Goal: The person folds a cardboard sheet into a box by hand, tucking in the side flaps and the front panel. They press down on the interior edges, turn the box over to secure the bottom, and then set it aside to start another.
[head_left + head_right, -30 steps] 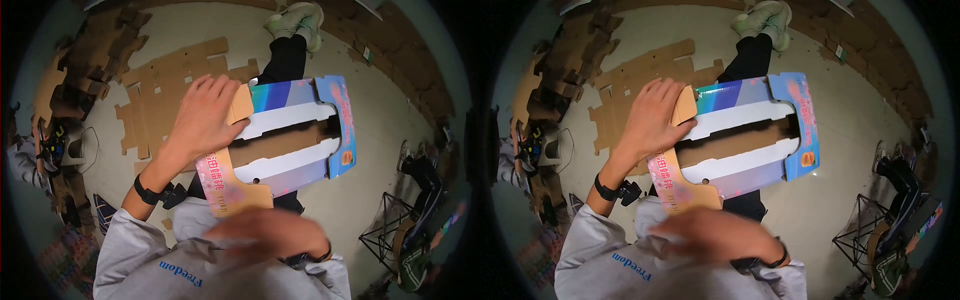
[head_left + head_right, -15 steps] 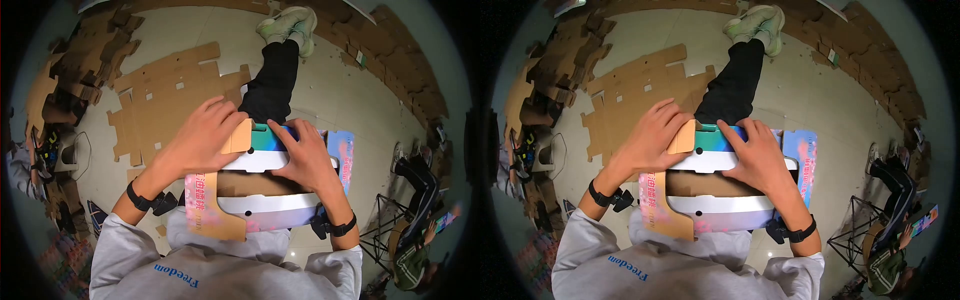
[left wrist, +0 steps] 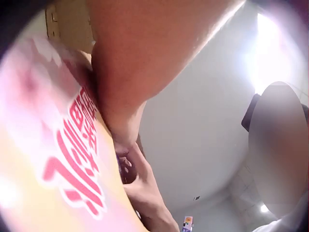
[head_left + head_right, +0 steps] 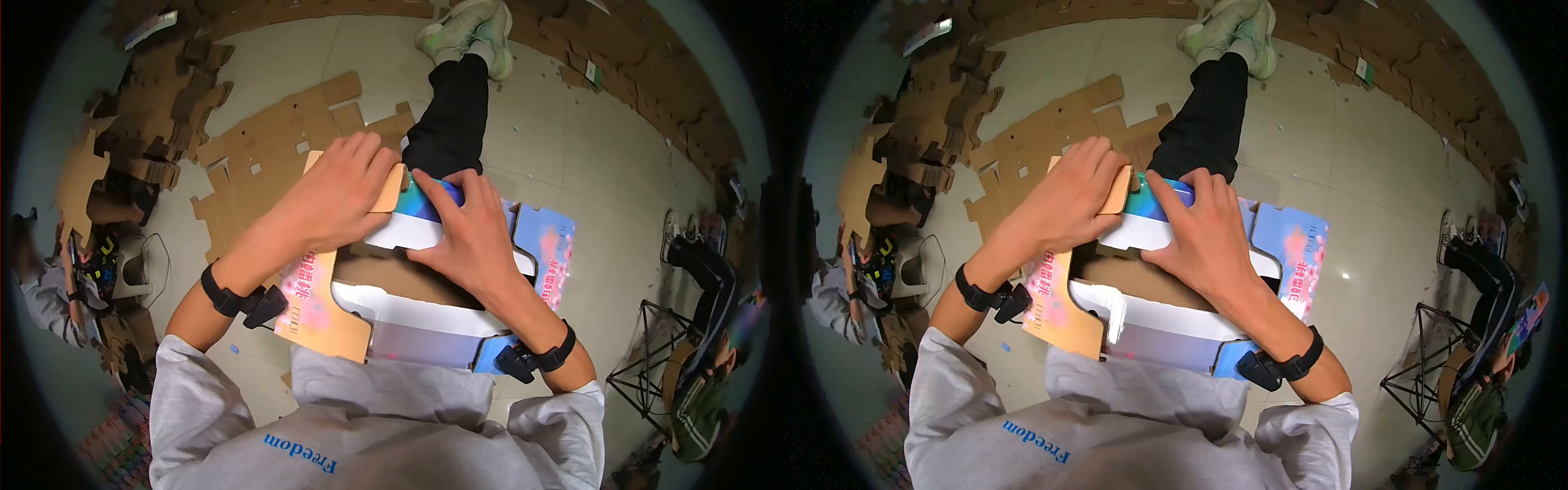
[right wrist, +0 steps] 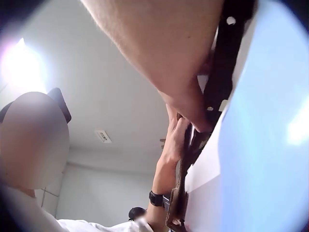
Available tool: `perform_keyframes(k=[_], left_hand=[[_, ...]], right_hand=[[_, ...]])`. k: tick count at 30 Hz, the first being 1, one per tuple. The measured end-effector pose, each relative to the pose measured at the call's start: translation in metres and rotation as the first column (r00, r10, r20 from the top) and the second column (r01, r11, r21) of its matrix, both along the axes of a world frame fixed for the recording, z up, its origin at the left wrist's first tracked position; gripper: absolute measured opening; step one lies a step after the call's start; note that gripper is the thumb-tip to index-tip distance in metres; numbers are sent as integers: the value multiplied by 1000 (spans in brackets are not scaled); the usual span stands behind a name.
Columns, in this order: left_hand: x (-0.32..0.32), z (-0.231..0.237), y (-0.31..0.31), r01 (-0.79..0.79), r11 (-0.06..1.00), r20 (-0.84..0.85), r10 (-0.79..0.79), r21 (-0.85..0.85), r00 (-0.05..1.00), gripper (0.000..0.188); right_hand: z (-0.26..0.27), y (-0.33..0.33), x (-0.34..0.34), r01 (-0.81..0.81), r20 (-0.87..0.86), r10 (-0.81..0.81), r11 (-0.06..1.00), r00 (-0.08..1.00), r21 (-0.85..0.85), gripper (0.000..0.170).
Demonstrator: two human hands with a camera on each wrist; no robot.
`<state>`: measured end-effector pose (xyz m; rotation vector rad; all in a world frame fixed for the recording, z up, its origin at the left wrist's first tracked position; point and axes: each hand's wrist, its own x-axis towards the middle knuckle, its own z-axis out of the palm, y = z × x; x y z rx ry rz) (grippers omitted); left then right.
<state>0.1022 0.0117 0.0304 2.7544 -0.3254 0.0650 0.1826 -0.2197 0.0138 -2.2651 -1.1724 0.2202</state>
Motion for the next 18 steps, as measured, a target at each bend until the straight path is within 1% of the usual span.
perform_keyframes(k=[3,6,9,11,12,15,17,18], left_hand=[[1,0,-9,-84,996,-30,84,-7,996,56],[2,-3,-9,-153,988,-10,153,-20,988,54],[6,5,-9,-247,954,-31,245,-170,969,51],[5,-9,-15,-157,984,26,160,-78,987,48],[4,-13,-17,-119,993,52,120,-27,991,46],[4,-4,-12,-85,994,44,88,-71,995,43],[3,5,-14,-104,986,27,108,-127,994,44],[3,7,-16,-118,980,18,122,-158,992,44]], right_hand=[[1,-1,0,-20,3,20,1000,1000,-7,93],[1,-4,-2,-17,-18,17,1000,1000,-6,95],[-1,-10,-5,-35,-2,35,999,999,3,96],[2,-12,-7,-78,45,78,997,996,10,95],[1,-12,-8,-64,36,63,998,997,17,96],[-4,-8,-12,-14,-11,14,998,1000,64,101],[-8,-11,-11,19,-64,-13,994,998,105,109],[-9,-12,-11,26,-53,-21,994,998,102,112]])
